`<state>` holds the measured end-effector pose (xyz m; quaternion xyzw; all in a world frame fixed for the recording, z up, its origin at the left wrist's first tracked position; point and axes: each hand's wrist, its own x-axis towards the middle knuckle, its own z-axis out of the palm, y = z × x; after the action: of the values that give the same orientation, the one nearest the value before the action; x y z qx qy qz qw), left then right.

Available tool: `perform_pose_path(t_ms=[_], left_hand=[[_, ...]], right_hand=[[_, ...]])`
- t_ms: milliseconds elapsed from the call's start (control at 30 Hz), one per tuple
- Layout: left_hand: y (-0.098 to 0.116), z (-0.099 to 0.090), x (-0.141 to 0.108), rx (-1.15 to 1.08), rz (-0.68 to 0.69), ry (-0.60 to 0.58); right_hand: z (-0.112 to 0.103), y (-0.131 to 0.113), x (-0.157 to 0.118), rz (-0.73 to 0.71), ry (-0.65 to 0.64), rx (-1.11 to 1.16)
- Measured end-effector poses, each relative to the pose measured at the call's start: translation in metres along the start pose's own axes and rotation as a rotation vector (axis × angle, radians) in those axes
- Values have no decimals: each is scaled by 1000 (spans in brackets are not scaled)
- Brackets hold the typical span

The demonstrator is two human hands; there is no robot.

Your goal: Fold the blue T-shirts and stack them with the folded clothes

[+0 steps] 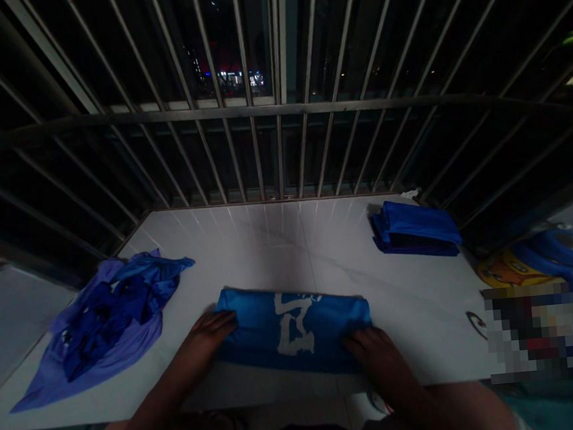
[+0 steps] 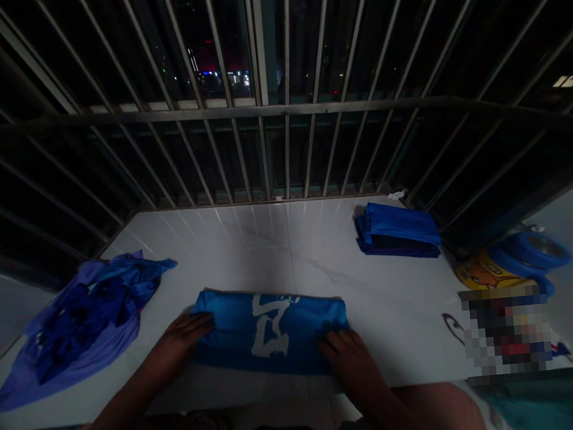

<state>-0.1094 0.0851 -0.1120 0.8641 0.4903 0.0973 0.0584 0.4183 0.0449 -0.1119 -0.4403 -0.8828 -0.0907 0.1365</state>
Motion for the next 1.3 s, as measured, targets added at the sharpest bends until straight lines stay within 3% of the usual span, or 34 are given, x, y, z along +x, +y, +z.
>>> perform_pose_path(t_ms=[200,300,400,467,567,733,833,1033,1167,1300], left_hand=[[4,33,-31,-92,-62,-67],[7,32,-38,-107,-72,-62],[14,18,-36,-79,-69,-69],[25,6,-24,-63,-66,-61],[49,-4,14,-58,-80,-29],[79,11,79,-60,-98,-16],[68,21,81,-46,-139,6],[28,21,43,-15,-251,40],[18,6,44,-37,-289,22],[6,-20,59,-158,-216,-143]], right_hand=[[11,1,-19,103,-146,22],[9,-1,-22,129,-174,47],[-1,-4,-24,166,-223,103],[-8,-9,-16,181,-243,158],[-10,-23,19,227,-224,208],[12,-44,90,300,-295,273],[20,-32,97,358,-327,280],[19,17,65,464,-341,203],[12,31,65,403,-336,207],[-4,40,78,338,-406,290]])
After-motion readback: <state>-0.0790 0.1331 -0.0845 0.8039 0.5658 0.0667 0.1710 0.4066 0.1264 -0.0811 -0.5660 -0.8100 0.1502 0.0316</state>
